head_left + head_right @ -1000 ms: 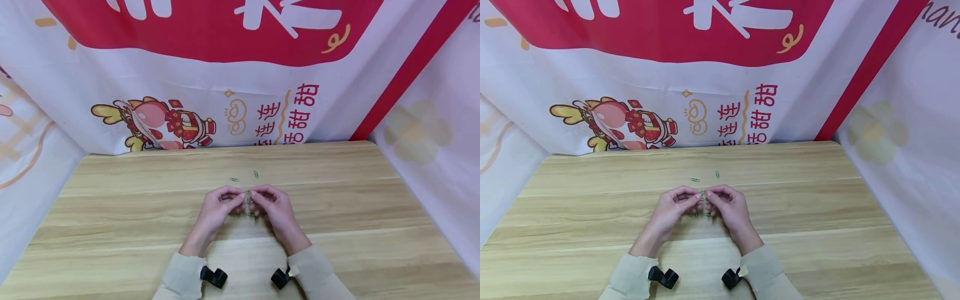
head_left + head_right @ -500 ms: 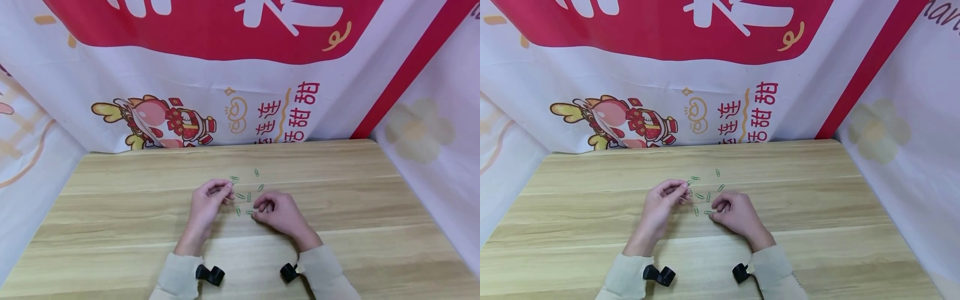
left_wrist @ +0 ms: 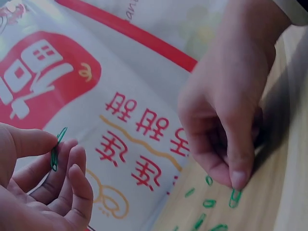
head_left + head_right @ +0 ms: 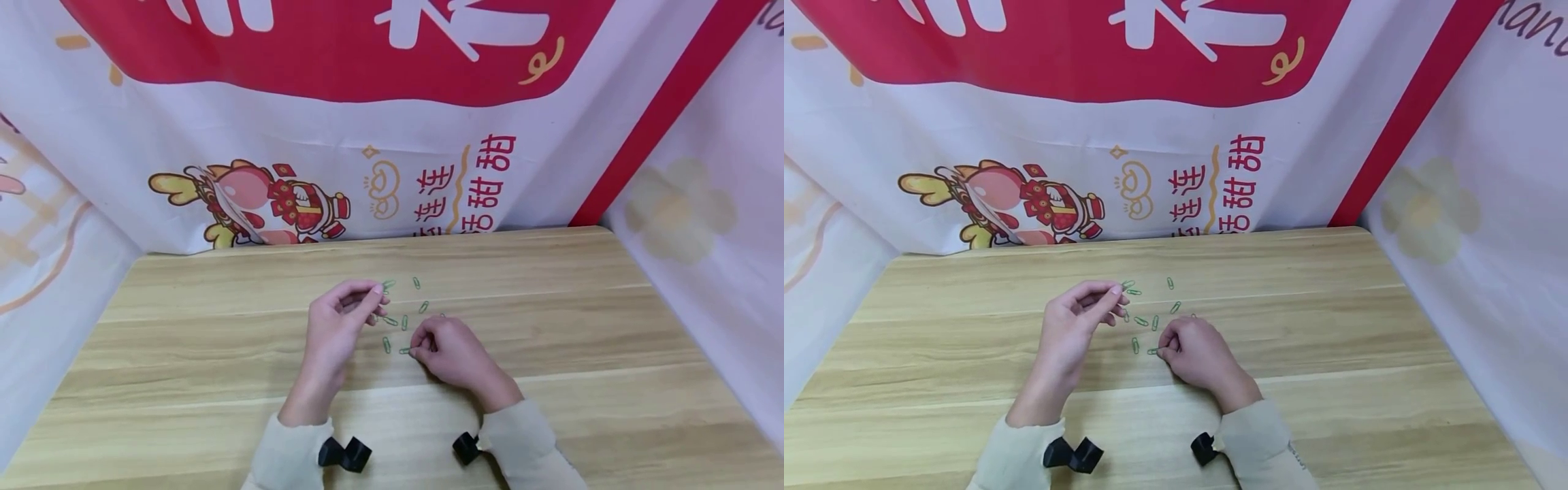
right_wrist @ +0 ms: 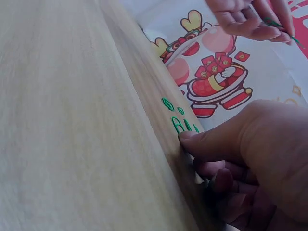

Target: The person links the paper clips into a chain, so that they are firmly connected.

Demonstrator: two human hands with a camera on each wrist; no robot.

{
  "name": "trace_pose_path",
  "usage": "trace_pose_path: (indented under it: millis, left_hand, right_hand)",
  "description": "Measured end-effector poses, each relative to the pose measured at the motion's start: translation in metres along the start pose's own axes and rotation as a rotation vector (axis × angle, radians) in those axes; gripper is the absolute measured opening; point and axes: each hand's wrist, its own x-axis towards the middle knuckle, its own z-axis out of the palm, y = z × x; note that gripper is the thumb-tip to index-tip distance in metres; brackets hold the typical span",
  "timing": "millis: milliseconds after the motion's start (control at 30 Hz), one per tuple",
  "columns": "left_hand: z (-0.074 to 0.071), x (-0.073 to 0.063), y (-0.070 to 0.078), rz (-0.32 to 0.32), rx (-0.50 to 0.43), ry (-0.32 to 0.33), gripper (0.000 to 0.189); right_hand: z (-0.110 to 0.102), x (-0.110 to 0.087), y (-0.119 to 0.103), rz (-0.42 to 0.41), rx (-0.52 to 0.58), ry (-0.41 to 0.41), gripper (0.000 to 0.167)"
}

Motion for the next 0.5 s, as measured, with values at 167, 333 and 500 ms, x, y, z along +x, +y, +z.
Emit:
trace_pose_path:
  millis: [167, 333, 500]
  left_hand:
    - [0.004, -0.004, 0.007, -0.008, -0.001, -0.013, 0.016]
    - [0.005, -0.005, 0.009, -0.038, 0.010, -0.007, 0.016]
    - [0.007, -0.004, 0.012, -0.024, 0.026, -0.025, 0.016]
  right_hand:
    - [-0.003, 0.000, 0.003, 0.012, 0.059, -0.048, 0.010]
    - [-0.015, -0.002, 0.003, 0.067, 0.277, -0.076, 0.003]
    - [-0.035, -0.003, -0.011, 0.075, 0.484, 0.040, 0.007]
